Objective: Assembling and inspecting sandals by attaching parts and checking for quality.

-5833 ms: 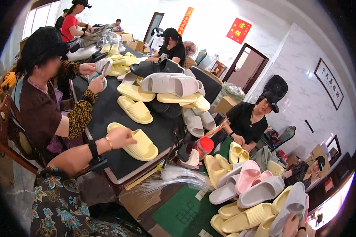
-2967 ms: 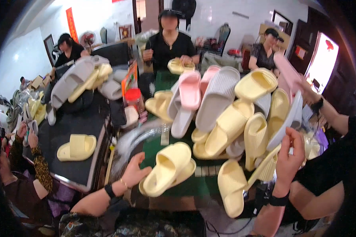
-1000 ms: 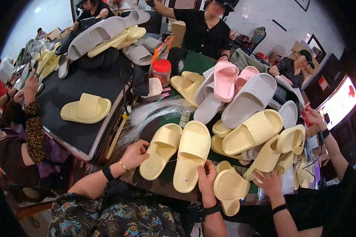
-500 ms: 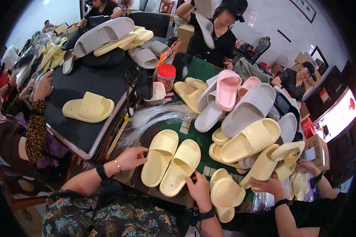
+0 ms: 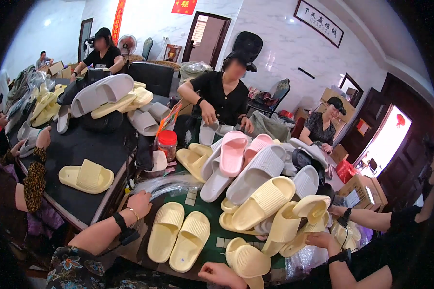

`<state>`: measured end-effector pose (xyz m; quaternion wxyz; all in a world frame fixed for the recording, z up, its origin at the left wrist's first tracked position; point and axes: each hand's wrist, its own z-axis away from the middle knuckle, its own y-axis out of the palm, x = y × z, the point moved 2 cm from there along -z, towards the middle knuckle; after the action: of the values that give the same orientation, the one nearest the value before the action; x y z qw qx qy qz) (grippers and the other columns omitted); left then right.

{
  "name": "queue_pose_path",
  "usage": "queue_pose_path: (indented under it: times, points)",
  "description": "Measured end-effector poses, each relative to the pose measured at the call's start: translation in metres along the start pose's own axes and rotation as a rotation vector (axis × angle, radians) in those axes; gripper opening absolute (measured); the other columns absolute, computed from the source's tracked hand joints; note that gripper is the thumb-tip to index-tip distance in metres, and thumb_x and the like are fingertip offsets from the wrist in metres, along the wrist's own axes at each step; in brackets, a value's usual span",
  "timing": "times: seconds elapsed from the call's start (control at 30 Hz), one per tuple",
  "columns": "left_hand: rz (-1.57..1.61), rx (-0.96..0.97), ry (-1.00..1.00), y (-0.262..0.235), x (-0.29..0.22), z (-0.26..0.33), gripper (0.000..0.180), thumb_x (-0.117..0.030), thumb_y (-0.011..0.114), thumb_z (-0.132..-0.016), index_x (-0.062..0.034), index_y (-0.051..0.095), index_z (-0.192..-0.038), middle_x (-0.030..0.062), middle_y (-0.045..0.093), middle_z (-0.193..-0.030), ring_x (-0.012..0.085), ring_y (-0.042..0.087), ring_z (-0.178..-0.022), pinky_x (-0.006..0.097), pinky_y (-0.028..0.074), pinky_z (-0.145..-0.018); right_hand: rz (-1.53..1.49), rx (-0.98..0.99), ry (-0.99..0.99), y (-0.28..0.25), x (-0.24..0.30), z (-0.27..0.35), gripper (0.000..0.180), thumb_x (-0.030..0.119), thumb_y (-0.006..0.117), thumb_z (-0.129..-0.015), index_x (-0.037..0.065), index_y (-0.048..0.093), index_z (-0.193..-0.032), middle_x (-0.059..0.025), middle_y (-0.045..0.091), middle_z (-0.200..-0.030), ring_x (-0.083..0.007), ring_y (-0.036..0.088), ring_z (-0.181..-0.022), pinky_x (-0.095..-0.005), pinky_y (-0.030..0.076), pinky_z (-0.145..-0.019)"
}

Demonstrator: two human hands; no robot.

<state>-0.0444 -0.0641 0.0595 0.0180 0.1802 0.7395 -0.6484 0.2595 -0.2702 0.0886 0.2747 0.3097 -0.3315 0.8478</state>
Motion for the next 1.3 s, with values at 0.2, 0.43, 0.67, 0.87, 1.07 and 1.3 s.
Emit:
queue_pose_path:
  times: [0.2,0.43,0.67,0.87,1.07,1.3]
  points:
    - [-0.109,0.015,0.024,0.016,0.01,-0.011,0.016,-0.015,0.063,-0.08,-0.0035,0.062,-0.09,0.0161,0.062,-0.09,0.0338,0.065,-0.08,0.041,0.054,-0.068,-0.23,0.092,0.02,-0.007,-0.045,0.036,0.027,0.025,0.061,-0.092,0.003,0.061,-0.108,0.0004,0.062,-0.088,-0.0065,0.055,-0.073,-0.0212,0.047,-0.065]
    - [-0.048,-0.12,0.03,0.008,0.004,-0.005,0.014,-0.015,0.066,-0.078,-0.004,0.062,-0.085,0.0155,0.062,-0.089,0.0321,0.065,-0.08,0.04,0.054,-0.068,-0.475,0.014,0.144,-0.057,-0.09,0.044,0.024,0.019,0.055,-0.095,0.002,0.06,-0.111,-0.0025,0.063,-0.086,-0.0095,0.061,-0.075,-0.021,0.049,-0.067]
    - [-0.109,-0.066,0.021,0.013,0.015,-0.005,0.011,-0.013,0.061,-0.08,-0.0039,0.063,-0.086,0.0162,0.062,-0.088,0.0331,0.064,-0.079,0.041,0.054,-0.068,-0.505,-0.151,0.25,-0.084,-0.101,0.046,0.023,0.023,0.059,-0.093,0.002,0.06,-0.103,-0.0091,0.067,-0.083,-0.0162,0.067,-0.07,-0.0238,0.052,-0.061]
    - [-0.12,-0.053,0.03,0.004,0.009,-0.004,0.013,-0.009,0.054,-0.082,-0.0029,0.065,-0.083,0.017,0.063,-0.089,0.032,0.065,-0.08,0.04,0.054,-0.069,-0.426,-0.306,0.171,-0.06,-0.112,0.044,0.022,0.021,0.064,-0.09,0.0,0.063,-0.096,-0.0063,0.066,-0.081,-0.0123,0.063,-0.067,-0.0234,0.051,-0.061]
    - [-0.124,-0.039,0.003,0.004,0.01,-0.005,0.013,-0.009,0.054,-0.082,-0.0033,0.065,-0.084,0.0176,0.063,-0.087,0.032,0.065,-0.08,0.04,0.054,-0.07,-0.298,-0.351,0.135,-0.043,-0.102,0.048,0.025,0.021,0.067,-0.086,-0.002,0.066,-0.093,-0.0046,0.065,-0.076,-0.0106,0.061,-0.064,-0.0246,0.051,-0.06]
    - [-0.103,-0.035,0.008,-0.006,0.001,-0.002,0.014,-0.01,0.053,-0.084,-0.0027,0.065,-0.085,0.0183,0.064,-0.086,0.0335,0.066,-0.079,0.041,0.054,-0.068,-0.238,-0.379,0.112,-0.036,-0.093,0.044,0.026,0.023,0.068,-0.086,-0.002,0.066,-0.093,-0.0042,0.066,-0.075,-0.0098,0.061,-0.063,-0.0243,0.05,-0.059]
